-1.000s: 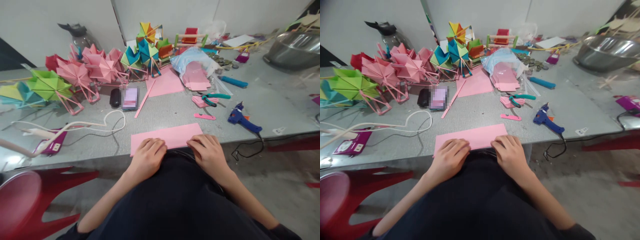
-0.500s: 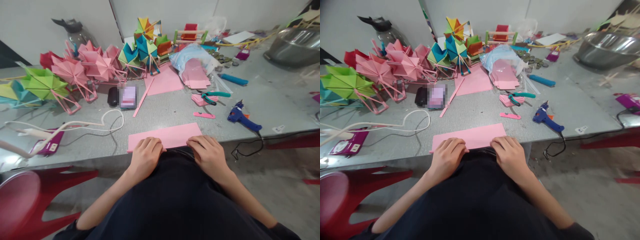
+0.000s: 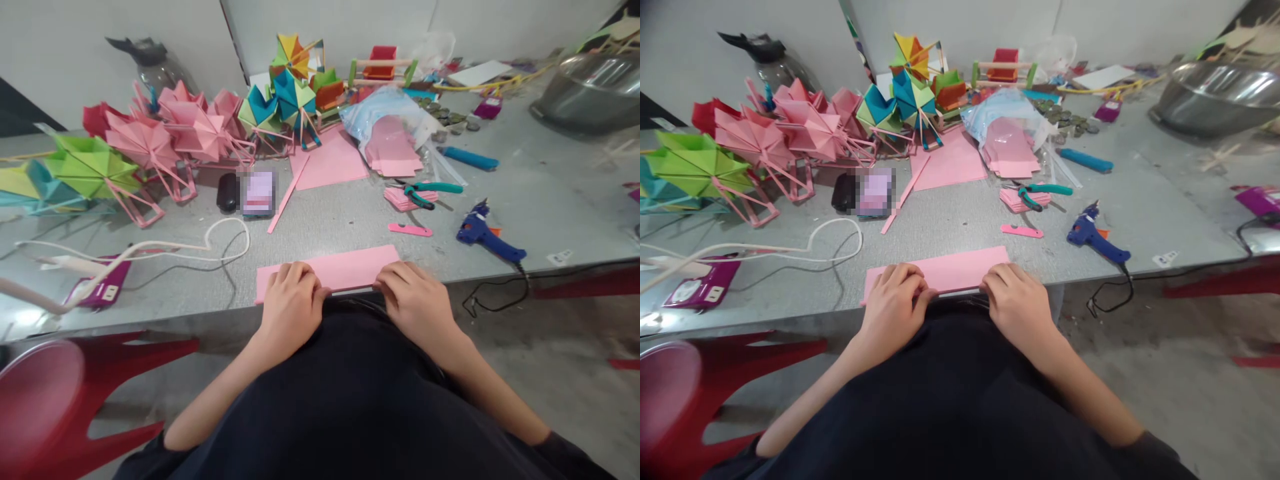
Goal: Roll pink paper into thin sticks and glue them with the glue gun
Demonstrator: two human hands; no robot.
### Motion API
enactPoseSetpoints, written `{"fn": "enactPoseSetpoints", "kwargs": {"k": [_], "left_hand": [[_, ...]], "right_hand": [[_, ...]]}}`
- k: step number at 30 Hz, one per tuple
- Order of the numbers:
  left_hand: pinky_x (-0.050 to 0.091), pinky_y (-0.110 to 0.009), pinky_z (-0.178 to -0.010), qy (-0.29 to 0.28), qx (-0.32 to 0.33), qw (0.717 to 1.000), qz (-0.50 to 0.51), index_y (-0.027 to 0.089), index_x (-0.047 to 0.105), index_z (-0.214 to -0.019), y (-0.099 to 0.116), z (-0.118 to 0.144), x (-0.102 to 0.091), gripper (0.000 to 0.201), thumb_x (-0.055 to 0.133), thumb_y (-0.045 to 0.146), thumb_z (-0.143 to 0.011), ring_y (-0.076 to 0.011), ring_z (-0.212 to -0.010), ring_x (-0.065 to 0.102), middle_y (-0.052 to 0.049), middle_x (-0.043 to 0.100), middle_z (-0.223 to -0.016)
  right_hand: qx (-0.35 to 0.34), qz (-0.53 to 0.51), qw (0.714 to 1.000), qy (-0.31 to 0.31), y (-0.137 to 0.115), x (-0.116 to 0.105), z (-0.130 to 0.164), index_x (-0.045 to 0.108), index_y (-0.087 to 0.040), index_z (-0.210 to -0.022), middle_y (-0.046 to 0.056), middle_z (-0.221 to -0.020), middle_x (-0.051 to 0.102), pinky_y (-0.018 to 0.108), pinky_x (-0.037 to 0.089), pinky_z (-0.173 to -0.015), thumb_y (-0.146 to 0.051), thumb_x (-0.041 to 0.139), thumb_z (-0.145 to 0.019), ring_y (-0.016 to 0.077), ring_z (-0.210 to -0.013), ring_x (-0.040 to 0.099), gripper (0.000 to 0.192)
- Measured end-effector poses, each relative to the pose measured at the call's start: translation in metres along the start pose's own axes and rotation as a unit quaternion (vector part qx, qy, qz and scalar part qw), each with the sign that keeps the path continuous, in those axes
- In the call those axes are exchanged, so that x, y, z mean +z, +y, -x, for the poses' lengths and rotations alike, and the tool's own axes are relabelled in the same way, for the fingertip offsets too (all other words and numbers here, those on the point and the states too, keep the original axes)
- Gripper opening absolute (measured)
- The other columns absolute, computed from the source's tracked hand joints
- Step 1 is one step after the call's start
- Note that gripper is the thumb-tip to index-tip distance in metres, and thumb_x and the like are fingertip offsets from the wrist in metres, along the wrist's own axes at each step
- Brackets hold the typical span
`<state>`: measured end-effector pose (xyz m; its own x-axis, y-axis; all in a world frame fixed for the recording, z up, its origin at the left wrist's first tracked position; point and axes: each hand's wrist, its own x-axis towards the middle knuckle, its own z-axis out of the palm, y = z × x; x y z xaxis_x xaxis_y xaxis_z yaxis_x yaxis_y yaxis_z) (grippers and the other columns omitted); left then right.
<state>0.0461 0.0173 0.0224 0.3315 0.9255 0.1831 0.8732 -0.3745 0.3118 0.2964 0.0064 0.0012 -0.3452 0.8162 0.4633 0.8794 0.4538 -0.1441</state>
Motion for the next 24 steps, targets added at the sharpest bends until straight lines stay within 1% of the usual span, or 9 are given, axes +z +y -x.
{"fn": "enactPoseSetpoints", "kwargs": {"k": [5, 10, 16, 24], "left_hand": [[0.046, -0.050, -0.093, -0.016, -0.027, 0.999, -0.021, 0.019, 0.067, -0.080, -0.003, -0.006, -0.006, 0.024, 0.072, 0.035, -0.096, -0.0318, -0.104, 0.060, -0.009, 0.068, -0.106], [0.044, -0.050, -0.093, -0.028, -0.028, 0.999, -0.023, 0.019, 0.068, -0.080, -0.004, -0.007, -0.009, 0.023, 0.072, 0.035, -0.097, -0.0316, -0.106, 0.059, -0.009, 0.068, -0.109], [0.044, -0.049, -0.091, -0.044, -0.032, 0.998, -0.020, 0.019, 0.067, -0.077, -0.003, -0.011, -0.010, 0.028, 0.072, 0.038, -0.096, -0.0317, -0.106, 0.058, -0.009, 0.067, -0.107], [0.045, -0.049, -0.090, -0.070, -0.044, 0.997, -0.012, 0.019, 0.066, -0.074, -0.004, -0.016, -0.013, 0.029, 0.075, 0.038, -0.094, -0.0324, -0.109, 0.058, -0.009, 0.067, -0.109]], "right_hand": [[0.043, 0.009, 0.999, -0.022, 0.005, -0.004, -0.004, 0.071, -0.020, -0.085, 0.007, -0.091, 0.069, 0.036, 0.041, -0.069, -0.026, 0.058, -0.105, 0.0222, -0.083, 0.060, 0.024], [0.060, -0.017, 0.998, -0.020, 0.006, -0.004, -0.005, 0.070, -0.020, -0.082, 0.007, -0.091, 0.068, 0.037, 0.043, -0.073, -0.030, 0.058, -0.105, 0.0230, -0.085, 0.060, 0.028], [0.075, -0.012, 0.997, -0.006, 0.007, 0.003, -0.004, 0.066, -0.021, -0.079, 0.007, -0.086, 0.068, 0.040, 0.042, -0.081, -0.040, 0.057, -0.107, 0.0256, -0.087, 0.058, 0.035], [0.126, 0.006, 0.992, -0.022, 0.013, 0.008, -0.007, 0.060, -0.022, -0.076, 0.006, -0.084, 0.063, 0.041, 0.038, -0.079, -0.047, 0.061, -0.102, 0.0262, -0.086, 0.053, 0.036]]}}
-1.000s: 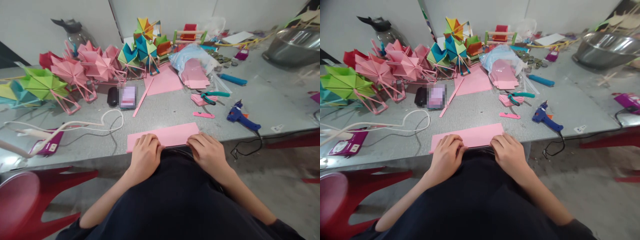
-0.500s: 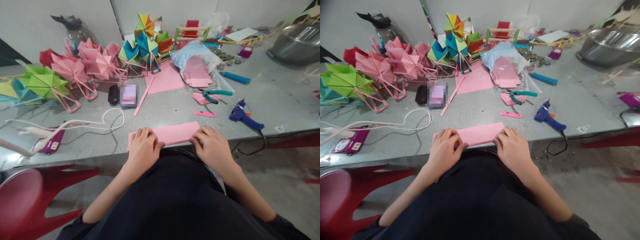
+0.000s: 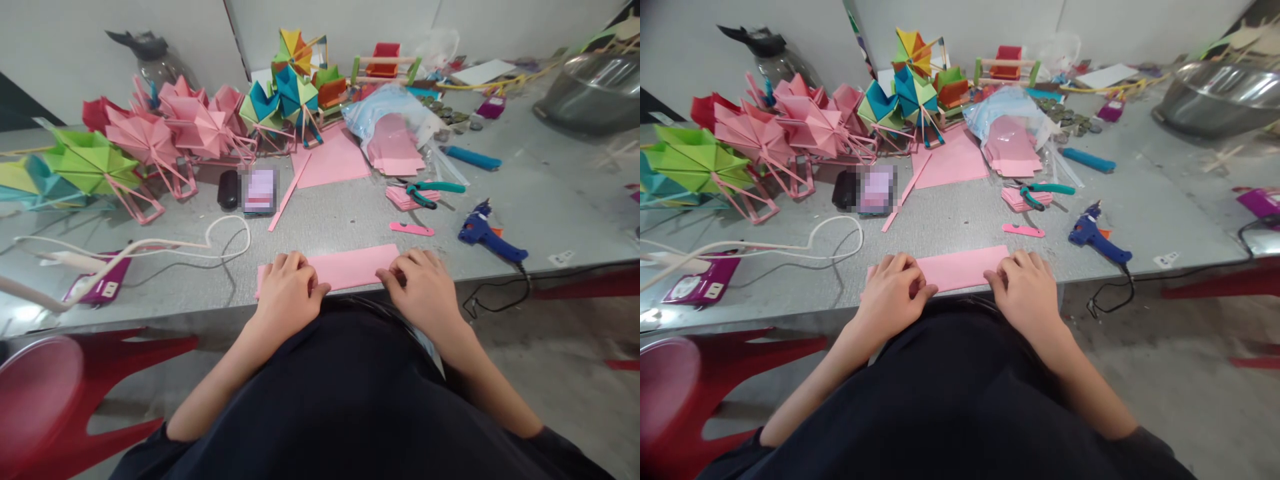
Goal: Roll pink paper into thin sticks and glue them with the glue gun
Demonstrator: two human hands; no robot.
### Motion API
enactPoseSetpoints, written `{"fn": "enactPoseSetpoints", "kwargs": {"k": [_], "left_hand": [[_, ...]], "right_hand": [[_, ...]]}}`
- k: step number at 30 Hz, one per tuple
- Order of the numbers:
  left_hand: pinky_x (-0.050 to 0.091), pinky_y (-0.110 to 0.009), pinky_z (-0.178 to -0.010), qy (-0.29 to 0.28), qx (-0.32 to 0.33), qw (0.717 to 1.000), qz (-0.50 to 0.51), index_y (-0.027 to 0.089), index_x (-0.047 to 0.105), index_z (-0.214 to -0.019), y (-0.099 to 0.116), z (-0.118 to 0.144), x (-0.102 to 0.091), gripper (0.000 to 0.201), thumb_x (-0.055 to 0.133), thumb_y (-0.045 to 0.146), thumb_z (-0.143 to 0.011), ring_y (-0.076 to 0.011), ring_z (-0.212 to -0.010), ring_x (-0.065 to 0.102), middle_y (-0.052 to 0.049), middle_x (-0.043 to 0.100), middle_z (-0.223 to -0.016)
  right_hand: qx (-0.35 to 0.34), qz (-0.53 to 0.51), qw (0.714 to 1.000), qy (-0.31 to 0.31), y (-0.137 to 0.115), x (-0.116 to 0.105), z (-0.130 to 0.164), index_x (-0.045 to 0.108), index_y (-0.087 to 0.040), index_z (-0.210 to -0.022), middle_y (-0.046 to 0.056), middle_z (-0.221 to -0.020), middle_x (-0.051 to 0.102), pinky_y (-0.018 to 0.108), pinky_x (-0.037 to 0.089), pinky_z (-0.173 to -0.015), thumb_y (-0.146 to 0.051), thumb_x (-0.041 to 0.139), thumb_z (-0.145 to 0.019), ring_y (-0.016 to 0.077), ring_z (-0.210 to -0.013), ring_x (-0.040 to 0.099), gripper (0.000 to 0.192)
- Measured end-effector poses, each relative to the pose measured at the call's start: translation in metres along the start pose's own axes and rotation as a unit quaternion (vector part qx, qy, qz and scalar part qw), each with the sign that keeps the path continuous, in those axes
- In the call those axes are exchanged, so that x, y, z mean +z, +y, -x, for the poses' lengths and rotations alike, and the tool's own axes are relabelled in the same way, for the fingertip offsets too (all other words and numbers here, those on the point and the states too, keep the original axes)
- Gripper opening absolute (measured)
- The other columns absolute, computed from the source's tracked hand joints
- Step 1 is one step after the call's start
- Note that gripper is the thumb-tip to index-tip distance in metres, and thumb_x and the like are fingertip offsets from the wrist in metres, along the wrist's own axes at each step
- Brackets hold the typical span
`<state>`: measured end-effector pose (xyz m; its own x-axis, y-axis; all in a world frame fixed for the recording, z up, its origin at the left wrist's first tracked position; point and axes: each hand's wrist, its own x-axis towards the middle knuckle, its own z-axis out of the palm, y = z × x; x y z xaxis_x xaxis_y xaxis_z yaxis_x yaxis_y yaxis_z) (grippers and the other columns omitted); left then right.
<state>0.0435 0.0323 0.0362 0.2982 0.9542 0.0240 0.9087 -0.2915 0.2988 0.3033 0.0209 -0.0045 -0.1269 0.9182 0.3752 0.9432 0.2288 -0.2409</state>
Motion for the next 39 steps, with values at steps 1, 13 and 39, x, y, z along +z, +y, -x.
{"fn": "enactPoseSetpoints", "kwargs": {"k": [1, 13, 39], "left_hand": [[0.044, -0.049, -0.090, -0.001, -0.001, 1.000, 0.000, 0.019, 0.066, -0.074, 0.000, 0.000, 0.000, 0.029, 0.075, 0.037, -0.094, -0.0324, -0.109, 0.058, -0.009, 0.067, -0.109], [0.045, -0.050, -0.092, -0.006, 0.008, 1.000, -0.013, 0.019, 0.066, -0.077, 0.002, 0.000, 0.000, 0.025, 0.073, 0.036, -0.094, -0.0328, -0.109, 0.057, -0.010, 0.066, -0.108], [0.039, -0.046, -0.123, 0.021, 0.311, 0.949, -0.057, 0.015, 0.058, -0.148, 0.040, -0.013, 0.044, 0.042, 0.045, 0.027, -0.110, -0.0280, -0.149, 0.052, -0.013, 0.057, -0.160]], "right_hand": [[0.004, -0.003, 1.000, -0.001, 0.000, 0.000, 0.000, 0.059, -0.022, -0.076, 0.006, -0.084, 0.063, 0.041, 0.038, -0.079, -0.046, 0.061, -0.102, 0.0262, -0.086, 0.052, 0.036], [0.018, -0.047, 0.997, 0.062, 0.001, 0.008, 0.008, 0.056, -0.023, -0.076, 0.007, -0.089, 0.061, 0.041, 0.040, -0.082, -0.032, 0.057, -0.098, 0.0262, -0.087, 0.049, 0.024], [0.045, -0.045, 0.994, 0.088, -0.002, 0.016, 0.016, 0.058, -0.022, -0.084, 0.015, -0.112, 0.065, 0.049, 0.043, -0.092, -0.032, 0.052, -0.102, 0.0320, -0.107, 0.055, 0.021]]}}
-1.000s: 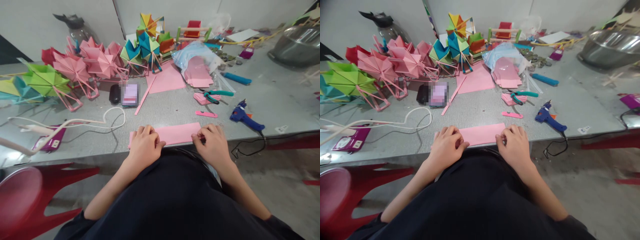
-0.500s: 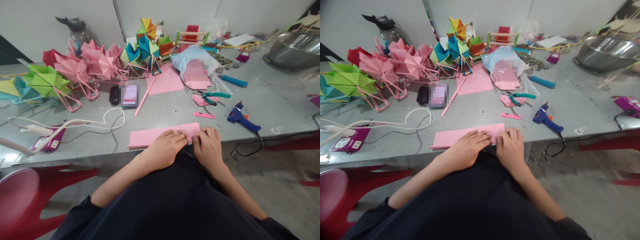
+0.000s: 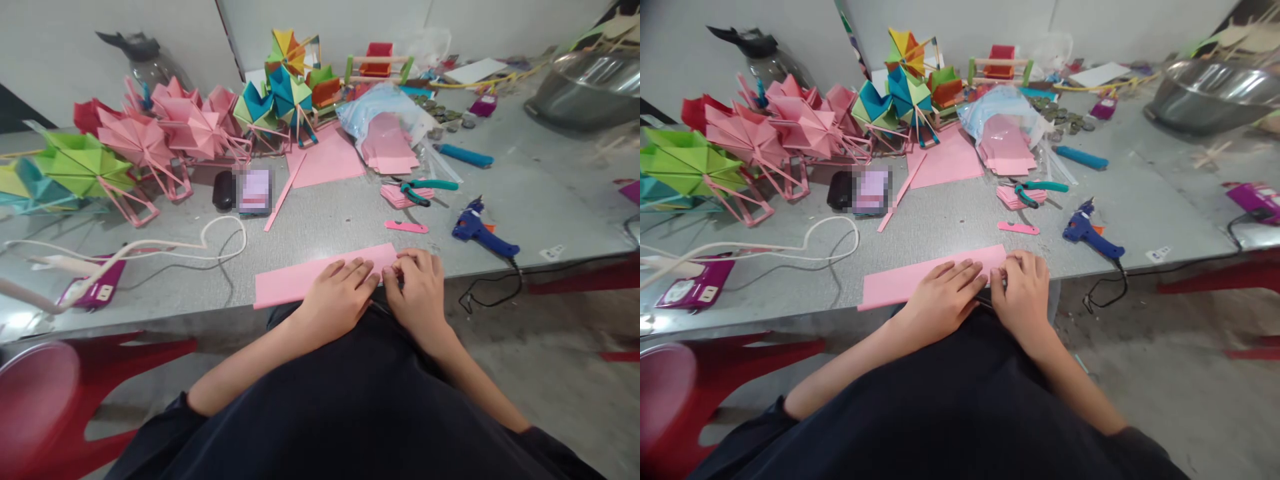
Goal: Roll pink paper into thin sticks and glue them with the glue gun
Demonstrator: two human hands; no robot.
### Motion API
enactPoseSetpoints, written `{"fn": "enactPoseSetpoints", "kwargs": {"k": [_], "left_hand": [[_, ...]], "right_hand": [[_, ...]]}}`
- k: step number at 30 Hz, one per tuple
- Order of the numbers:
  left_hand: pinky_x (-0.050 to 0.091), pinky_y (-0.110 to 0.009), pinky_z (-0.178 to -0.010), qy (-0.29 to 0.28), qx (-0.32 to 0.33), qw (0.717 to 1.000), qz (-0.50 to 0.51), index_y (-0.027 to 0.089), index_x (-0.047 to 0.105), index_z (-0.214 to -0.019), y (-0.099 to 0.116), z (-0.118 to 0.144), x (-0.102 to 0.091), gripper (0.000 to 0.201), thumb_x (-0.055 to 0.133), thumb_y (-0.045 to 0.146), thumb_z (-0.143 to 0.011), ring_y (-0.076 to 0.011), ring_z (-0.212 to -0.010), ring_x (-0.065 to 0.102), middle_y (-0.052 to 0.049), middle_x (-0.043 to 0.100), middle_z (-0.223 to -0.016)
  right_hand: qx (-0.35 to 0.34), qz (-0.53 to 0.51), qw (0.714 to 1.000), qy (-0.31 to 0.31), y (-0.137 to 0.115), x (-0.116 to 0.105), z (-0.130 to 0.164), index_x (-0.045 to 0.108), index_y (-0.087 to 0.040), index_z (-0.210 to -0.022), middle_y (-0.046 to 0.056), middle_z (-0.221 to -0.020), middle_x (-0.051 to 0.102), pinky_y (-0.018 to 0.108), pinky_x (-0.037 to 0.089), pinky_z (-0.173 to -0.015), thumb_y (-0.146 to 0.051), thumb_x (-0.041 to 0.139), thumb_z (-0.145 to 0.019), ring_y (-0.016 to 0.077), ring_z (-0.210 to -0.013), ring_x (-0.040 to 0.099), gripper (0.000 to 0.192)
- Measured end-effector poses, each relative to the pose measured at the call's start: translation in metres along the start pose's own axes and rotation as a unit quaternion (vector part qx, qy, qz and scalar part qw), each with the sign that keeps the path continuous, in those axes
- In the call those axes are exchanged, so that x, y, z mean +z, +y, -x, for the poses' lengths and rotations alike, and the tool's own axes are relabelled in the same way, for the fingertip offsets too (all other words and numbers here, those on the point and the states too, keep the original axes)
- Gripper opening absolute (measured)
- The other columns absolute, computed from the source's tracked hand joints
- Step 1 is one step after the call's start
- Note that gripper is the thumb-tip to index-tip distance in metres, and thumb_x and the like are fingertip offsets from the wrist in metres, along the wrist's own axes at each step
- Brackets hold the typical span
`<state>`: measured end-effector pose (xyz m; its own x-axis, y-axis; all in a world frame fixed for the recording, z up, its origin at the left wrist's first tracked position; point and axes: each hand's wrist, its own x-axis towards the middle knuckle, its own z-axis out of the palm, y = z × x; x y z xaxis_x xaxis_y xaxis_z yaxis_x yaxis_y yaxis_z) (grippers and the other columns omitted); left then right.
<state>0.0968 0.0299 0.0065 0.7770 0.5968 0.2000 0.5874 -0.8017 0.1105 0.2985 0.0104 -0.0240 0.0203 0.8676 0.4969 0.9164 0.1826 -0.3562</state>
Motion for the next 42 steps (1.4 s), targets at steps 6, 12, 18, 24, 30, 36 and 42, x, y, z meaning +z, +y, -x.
{"fn": "enactPoseSetpoints", "kwargs": {"k": [6, 12, 18, 24, 30, 36, 42], "left_hand": [[0.037, -0.047, -0.125, -0.036, -0.012, 0.999, 0.009, 0.015, 0.057, -0.149, 0.002, -0.003, -0.006, 0.045, 0.050, 0.033, -0.109, -0.0291, -0.151, 0.050, -0.015, 0.054, -0.162], [0.034, -0.048, -0.126, -0.057, -0.013, 0.998, 0.006, 0.014, 0.054, -0.152, 0.003, -0.004, -0.008, 0.049, 0.053, 0.036, -0.108, -0.0300, -0.153, 0.047, -0.016, 0.052, -0.163], [0.034, -0.048, -0.126, -0.062, -0.005, 0.998, 0.005, 0.015, 0.052, -0.153, 0.001, -0.002, -0.008, 0.051, 0.056, 0.036, -0.106, -0.0302, -0.154, 0.045, -0.017, 0.050, -0.164], [0.034, -0.048, -0.126, -0.060, 0.000, 0.998, 0.000, 0.016, 0.052, -0.152, 0.001, -0.003, -0.009, 0.052, 0.059, 0.037, -0.105, -0.0301, -0.154, 0.046, -0.017, 0.051, -0.164], [0.033, -0.047, -0.126, -0.058, 0.004, 0.998, -0.016, 0.014, 0.050, -0.156, 0.001, -0.001, -0.005, 0.055, 0.056, 0.038, -0.106, -0.0291, -0.154, 0.045, -0.016, 0.051, -0.164], [0.033, -0.062, -0.125, -0.016, -0.044, 0.995, -0.083, 0.017, 0.056, -0.153, 0.011, -0.001, -0.004, 0.048, 0.044, 0.036, -0.111, -0.0365, -0.155, 0.043, -0.017, 0.049, -0.165], [0.036, -0.052, -0.126, 0.008, -0.031, 0.990, -0.139, 0.008, 0.057, -0.152, 0.019, 0.000, 0.009, 0.049, 0.036, 0.022, -0.110, -0.0311, -0.151, 0.049, -0.019, 0.055, -0.159]], "right_hand": [[0.020, -0.013, 0.999, 0.024, 0.001, 0.004, 0.000, 0.056, -0.023, -0.090, 0.016, -0.113, 0.064, 0.053, 0.043, -0.094, -0.026, 0.054, -0.097, 0.0331, -0.108, 0.056, 0.008], [0.036, -0.009, 0.999, 0.037, -0.002, 0.005, 0.000, 0.062, -0.020, -0.113, 0.018, -0.120, 0.064, 0.057, 0.042, -0.097, -0.019, 0.051, -0.092, 0.0360, -0.111, 0.055, 0.024], [0.057, 0.004, 0.998, 0.036, 0.003, 0.003, 0.000, 0.064, -0.020, -0.117, 0.018, -0.125, 0.064, 0.058, 0.040, -0.098, -0.017, 0.046, -0.091, 0.0386, -0.116, 0.054, 0.032], [0.015, 0.002, 0.997, 0.077, 0.006, 0.013, 0.009, 0.068, -0.021, -0.113, 0.016, -0.129, 0.069, 0.059, 0.039, -0.107, -0.017, 0.047, -0.095, 0.0366, -0.124, 0.061, 0.028], [-0.167, -0.007, 0.985, 0.049, 0.017, 0.023, 0.034, 0.066, -0.022, -0.138, 0.012, -0.138, 0.074, 0.052, 0.041, -0.120, -0.019, 0.054, -0.096, 0.0310, -0.138, 0.063, 0.043], [-0.174, 0.061, 0.983, 0.013, 0.011, 0.014, 0.035, 0.062, -0.016, -0.147, 0.016, -0.148, 0.067, 0.050, 0.046, -0.120, -0.032, 0.058, -0.102, 0.0318, -0.140, 0.062, 0.048], [-0.146, 0.094, 0.985, -0.014, -0.002, 0.009, 0.030, 0.057, -0.014, -0.153, 0.017, -0.150, 0.065, 0.052, 0.047, -0.119, -0.030, 0.051, -0.105, 0.0329, -0.141, 0.062, 0.051]]}}
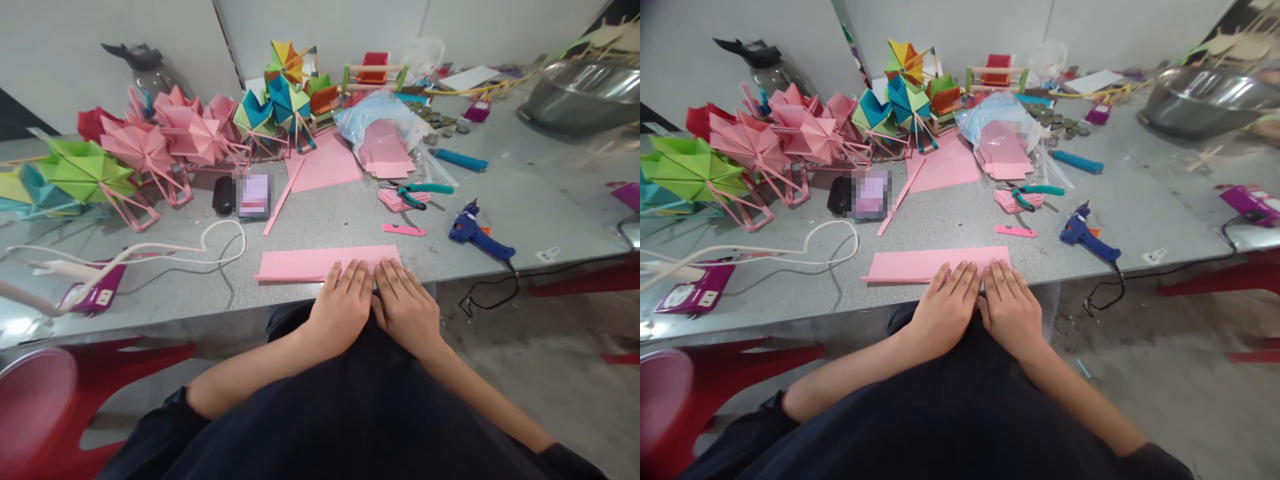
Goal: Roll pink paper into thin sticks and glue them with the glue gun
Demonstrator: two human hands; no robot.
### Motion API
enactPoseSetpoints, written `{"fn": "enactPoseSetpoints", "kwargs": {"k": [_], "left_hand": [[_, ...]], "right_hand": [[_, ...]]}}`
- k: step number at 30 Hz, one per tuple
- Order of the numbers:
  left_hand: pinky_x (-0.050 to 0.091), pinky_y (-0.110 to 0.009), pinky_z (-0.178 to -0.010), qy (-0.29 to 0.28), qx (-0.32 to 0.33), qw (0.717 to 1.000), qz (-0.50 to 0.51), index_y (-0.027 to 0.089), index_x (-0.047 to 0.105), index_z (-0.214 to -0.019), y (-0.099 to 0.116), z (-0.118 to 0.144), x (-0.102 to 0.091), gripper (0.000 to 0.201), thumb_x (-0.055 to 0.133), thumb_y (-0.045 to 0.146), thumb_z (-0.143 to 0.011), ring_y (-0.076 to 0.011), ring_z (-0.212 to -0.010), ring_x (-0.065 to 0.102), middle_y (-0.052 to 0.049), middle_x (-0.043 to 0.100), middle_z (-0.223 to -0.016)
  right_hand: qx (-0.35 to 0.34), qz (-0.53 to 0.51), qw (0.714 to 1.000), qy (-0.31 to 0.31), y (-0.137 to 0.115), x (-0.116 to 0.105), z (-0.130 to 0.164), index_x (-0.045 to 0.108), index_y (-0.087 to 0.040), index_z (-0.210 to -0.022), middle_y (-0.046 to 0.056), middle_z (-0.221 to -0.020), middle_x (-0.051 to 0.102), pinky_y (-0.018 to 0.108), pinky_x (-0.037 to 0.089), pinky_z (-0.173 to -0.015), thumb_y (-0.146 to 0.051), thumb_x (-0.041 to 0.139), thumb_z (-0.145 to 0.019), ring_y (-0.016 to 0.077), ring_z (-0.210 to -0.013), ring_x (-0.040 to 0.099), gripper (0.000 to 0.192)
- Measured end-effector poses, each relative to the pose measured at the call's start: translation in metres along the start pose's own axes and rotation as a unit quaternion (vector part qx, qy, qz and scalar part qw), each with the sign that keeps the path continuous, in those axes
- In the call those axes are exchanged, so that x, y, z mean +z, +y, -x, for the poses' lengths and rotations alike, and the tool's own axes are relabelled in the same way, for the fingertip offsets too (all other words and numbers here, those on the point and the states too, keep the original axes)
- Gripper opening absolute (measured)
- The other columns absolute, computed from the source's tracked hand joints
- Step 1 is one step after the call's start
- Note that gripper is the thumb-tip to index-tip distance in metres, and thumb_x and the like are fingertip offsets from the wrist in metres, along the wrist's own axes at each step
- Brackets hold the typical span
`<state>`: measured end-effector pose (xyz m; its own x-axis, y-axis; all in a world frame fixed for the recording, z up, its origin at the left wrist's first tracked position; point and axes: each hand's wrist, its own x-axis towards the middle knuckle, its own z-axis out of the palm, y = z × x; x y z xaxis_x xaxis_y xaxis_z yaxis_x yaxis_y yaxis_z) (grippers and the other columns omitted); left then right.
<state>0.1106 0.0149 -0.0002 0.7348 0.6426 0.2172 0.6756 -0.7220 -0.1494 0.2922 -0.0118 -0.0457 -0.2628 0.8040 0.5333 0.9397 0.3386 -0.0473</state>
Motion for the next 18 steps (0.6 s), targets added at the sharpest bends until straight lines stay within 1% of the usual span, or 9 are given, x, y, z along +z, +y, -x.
{"fn": "enactPoseSetpoints", "kwargs": {"k": [2, 5, 9, 12, 14, 18], "left_hand": [[0.037, -0.050, -0.126, -0.001, -0.006, 1.000, 0.001, 0.005, 0.055, -0.153, 0.000, 0.004, 0.004, 0.051, 0.036, 0.026, -0.111, -0.0312, -0.151, 0.051, -0.021, 0.056, -0.158], [0.037, -0.051, -0.126, -0.004, -0.015, 1.000, 0.016, 0.002, 0.053, -0.153, -0.004, 0.011, 0.006, 0.055, 0.038, 0.035, -0.111, -0.0337, -0.151, 0.050, -0.023, 0.054, -0.159], [0.037, -0.051, -0.126, 0.002, -0.028, 0.999, 0.029, -0.001, 0.054, -0.151, -0.014, 0.020, 0.004, 0.060, 0.044, 0.042, -0.110, -0.0352, -0.149, 0.052, -0.025, 0.056, -0.157], [0.039, -0.051, -0.124, 0.018, -0.038, 0.999, 0.019, 0.001, 0.056, -0.150, -0.022, 0.031, 0.006, 0.059, 0.046, 0.043, -0.109, -0.0350, -0.148, 0.054, -0.025, 0.058, -0.154], [0.039, -0.054, -0.124, 0.030, -0.047, 0.998, 0.013, 0.002, 0.057, -0.150, -0.027, 0.039, 0.007, 0.059, 0.047, 0.043, -0.109, -0.0351, -0.147, 0.054, -0.024, 0.059, -0.153], [0.032, -0.061, -0.127, 0.045, -0.060, 0.997, 0.007, 0.008, 0.057, -0.152, -0.036, 0.052, 0.005, 0.058, 0.054, 0.043, -0.106, -0.0385, -0.150, 0.050, -0.021, 0.059, -0.155]], "right_hand": [[0.003, -0.009, 1.000, -0.008, -0.002, -0.001, 0.000, 0.056, -0.012, -0.154, 0.020, -0.151, 0.063, 0.052, 0.047, -0.119, -0.034, 0.053, -0.105, 0.0345, -0.142, 0.061, 0.053], [-0.001, -0.004, 1.000, -0.003, -0.003, -0.003, -0.001, 0.058, -0.008, -0.151, 0.023, -0.151, 0.062, 0.052, 0.049, -0.117, -0.040, 0.056, -0.106, 0.0362, -0.140, 0.062, 0.055], [-0.014, 0.028, 0.999, 0.010, -0.003, -0.004, -0.003, 0.060, -0.009, -0.148, 0.021, -0.148, 0.065, 0.049, 0.050, -0.115, -0.045, 0.056, -0.107, 0.0346, -0.137, 0.064, 0.056], [-0.020, 0.042, 0.999, 0.024, -0.004, -0.004, -0.005, 0.062, -0.007, -0.145, 0.021, -0.147, 0.066, 0.046, 0.050, -0.115, -0.044, 0.056, -0.107, 0.0334, -0.136, 0.066, 0.053], [-0.023, 0.044, 0.998, 0.032, -0.005, -0.005, -0.005, 0.064, -0.005, -0.143, 0.022, -0.146, 0.066, 0.045, 0.050, -0.115, -0.043, 0.057, -0.107, 0.0331, -0.135, 0.066, 0.053], [-0.025, 0.047, 0.998, 0.035, -0.005, -0.005, -0.006, 0.064, -0.005, -0.144, 0.020, -0.146, 0.067, 0.044, 0.049, -0.116, -0.043, 0.058, -0.107, 0.0324, -0.135, 0.066, 0.052]]}}
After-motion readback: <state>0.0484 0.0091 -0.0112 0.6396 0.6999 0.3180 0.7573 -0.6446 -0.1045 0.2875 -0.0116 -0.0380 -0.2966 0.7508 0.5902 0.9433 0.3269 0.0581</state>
